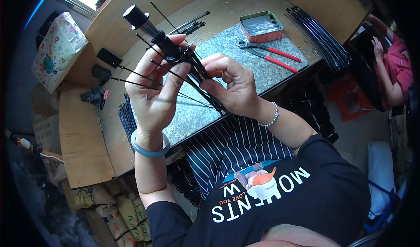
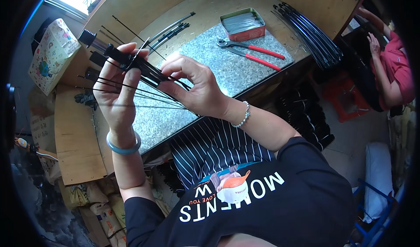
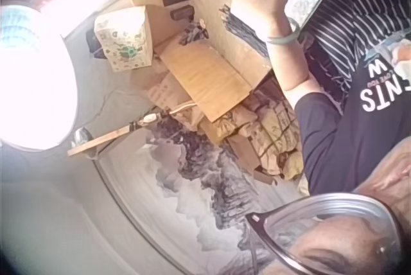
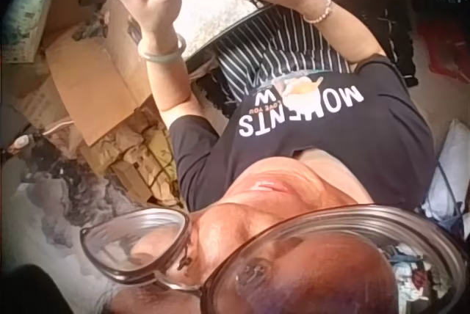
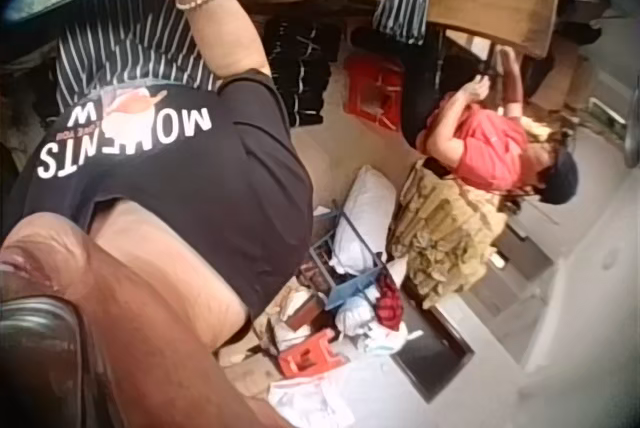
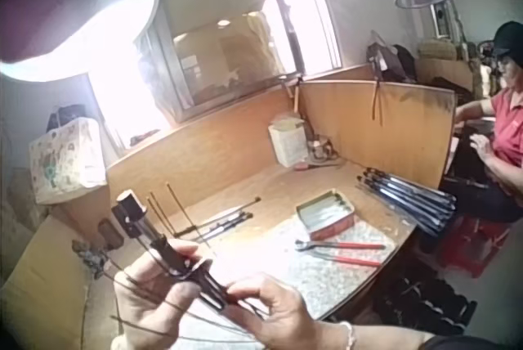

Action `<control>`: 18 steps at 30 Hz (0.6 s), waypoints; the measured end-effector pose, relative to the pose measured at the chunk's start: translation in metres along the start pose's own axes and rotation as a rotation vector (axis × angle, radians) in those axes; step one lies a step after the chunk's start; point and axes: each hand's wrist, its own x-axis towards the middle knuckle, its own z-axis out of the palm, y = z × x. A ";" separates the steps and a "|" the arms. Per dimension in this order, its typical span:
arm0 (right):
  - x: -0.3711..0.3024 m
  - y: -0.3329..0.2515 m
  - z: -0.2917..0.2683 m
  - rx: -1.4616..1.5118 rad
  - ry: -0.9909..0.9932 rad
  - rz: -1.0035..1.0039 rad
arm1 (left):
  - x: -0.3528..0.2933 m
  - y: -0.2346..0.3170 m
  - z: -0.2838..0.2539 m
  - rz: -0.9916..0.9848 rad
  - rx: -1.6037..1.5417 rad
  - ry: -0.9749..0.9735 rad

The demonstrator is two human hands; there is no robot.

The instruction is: The person gathers umbrella ribs, threads a wire through their ends by hand, fits them around an umbrella shaft hub, and secures the wire using pliers.

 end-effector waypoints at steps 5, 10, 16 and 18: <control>0.007 -0.007 -0.005 -0.005 -0.071 0.052 | 0.005 -0.008 -0.013 -0.011 -0.151 -0.157; 0.011 -0.006 -0.004 0.013 -0.049 0.077 | 0.002 -0.003 -0.003 0.014 -0.064 -0.088; 0.008 -0.003 -0.004 0.117 -0.005 0.133 | -0.004 -0.005 0.009 0.054 0.028 -0.027; 0.007 -0.002 -0.003 0.156 0.018 0.163 | -0.004 -0.008 0.009 0.079 0.078 -0.038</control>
